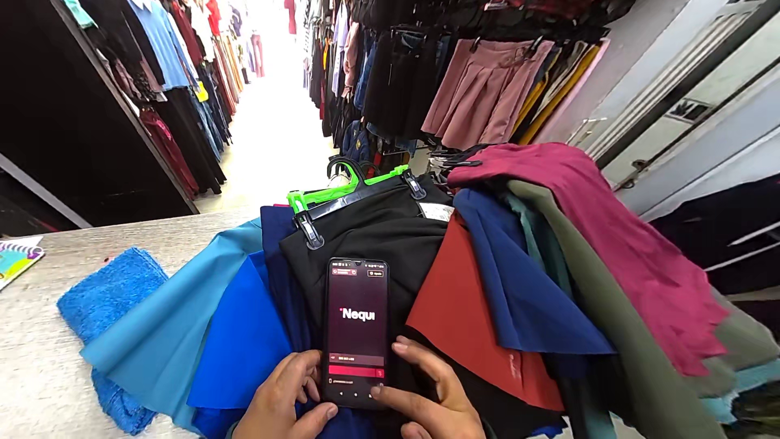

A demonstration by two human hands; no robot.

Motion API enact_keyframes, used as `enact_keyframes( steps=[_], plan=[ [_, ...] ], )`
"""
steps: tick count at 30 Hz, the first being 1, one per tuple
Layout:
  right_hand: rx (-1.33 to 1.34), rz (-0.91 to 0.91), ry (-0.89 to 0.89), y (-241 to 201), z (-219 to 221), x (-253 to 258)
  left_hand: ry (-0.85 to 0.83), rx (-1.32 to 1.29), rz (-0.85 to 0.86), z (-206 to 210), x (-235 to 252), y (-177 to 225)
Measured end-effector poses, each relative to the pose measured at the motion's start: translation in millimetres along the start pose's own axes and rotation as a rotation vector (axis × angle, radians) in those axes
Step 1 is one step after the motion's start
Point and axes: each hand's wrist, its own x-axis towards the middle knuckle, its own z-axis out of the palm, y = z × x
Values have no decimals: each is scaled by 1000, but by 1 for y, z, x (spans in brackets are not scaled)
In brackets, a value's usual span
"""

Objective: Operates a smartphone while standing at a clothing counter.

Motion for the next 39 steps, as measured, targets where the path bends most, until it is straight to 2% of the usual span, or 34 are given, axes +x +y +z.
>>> enact_keyframes(
  steps=[11,22,28,33,39],
  plan=[
    [80,-23,-38,6,10,-6,20,-5,-25,5,-5,-6],
    [85,52,-55,5,3,-9,28,-15,-21,5,-5,-6],
    [79,130,-44,0,6,5,30,-3,1,5,-4,-7],
    [16,98,-13,8,16,25,39,-10,25,4,-2,-10],
    [55,100,-16,14,17,21,41,-8,9,4,-3,-8]
  ],
)
